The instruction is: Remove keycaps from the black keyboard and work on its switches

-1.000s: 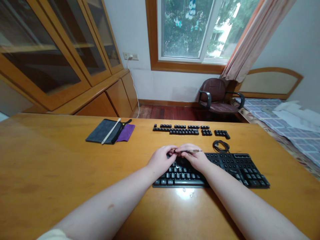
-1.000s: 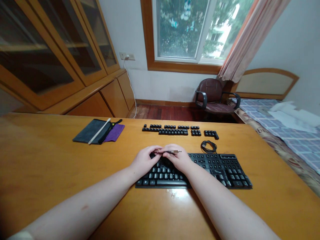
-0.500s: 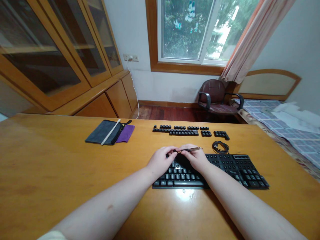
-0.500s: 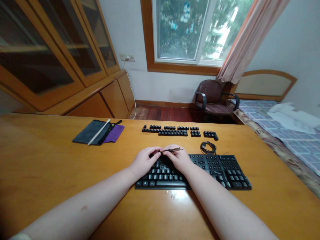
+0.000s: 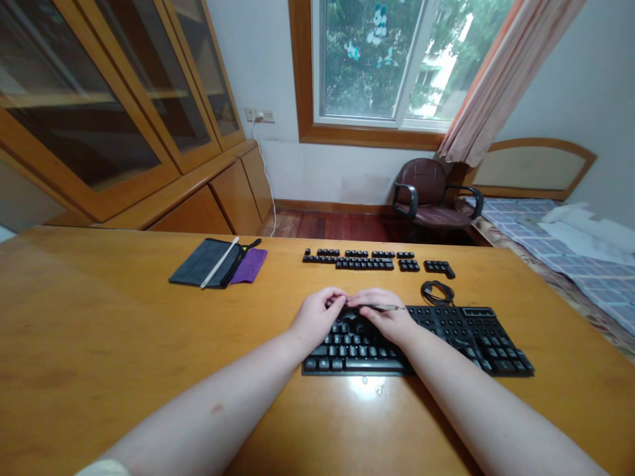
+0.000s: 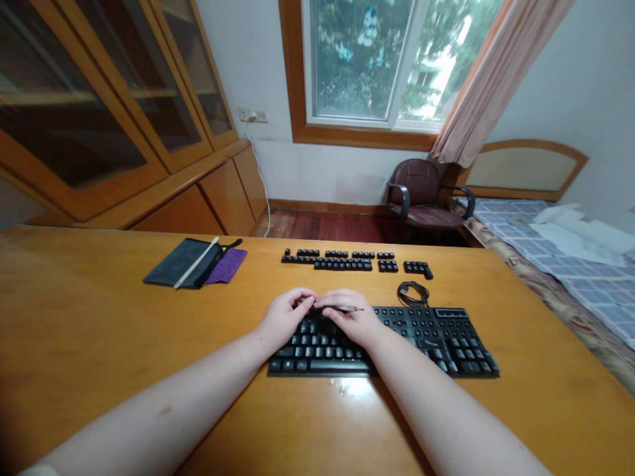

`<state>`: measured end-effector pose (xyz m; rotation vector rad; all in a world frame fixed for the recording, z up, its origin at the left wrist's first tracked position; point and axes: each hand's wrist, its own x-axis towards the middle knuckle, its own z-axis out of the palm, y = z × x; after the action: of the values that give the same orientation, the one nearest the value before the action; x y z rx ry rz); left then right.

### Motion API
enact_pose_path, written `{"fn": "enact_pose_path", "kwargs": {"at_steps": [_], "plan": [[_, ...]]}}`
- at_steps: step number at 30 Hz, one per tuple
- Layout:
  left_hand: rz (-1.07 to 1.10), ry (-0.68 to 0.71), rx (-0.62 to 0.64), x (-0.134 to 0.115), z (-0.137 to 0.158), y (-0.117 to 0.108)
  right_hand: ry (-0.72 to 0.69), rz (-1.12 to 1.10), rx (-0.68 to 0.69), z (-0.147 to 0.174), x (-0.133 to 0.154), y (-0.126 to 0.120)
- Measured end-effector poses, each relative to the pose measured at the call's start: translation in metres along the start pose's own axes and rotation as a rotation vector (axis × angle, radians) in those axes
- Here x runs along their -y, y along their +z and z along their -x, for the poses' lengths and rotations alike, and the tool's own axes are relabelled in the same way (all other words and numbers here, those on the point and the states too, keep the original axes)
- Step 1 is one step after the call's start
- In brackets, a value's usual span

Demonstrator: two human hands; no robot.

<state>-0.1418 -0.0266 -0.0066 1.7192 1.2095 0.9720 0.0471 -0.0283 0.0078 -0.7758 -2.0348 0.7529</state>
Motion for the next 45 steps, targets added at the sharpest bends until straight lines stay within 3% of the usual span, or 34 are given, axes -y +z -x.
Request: {"fn": "enact_pose_path", "kwargs": {"at_steps": [6, 25, 45], "plan": [[-0.003, -0.001, -0.008, 0.001, 0.000, 0.000, -0.006, 0.000, 0.007, -0.001, 0.000, 0.000], [-0.134, 0.057, 0.040, -0.006, 0.004, 0.000, 0.226, -0.235, -0.128, 0.000, -0.010, 0.007], [-0.182, 0.066, 0.009, -0.001, 0.005, 0.002, 0.230, -0.305, -0.063, 0.000, -0.015, 0.010]]}}
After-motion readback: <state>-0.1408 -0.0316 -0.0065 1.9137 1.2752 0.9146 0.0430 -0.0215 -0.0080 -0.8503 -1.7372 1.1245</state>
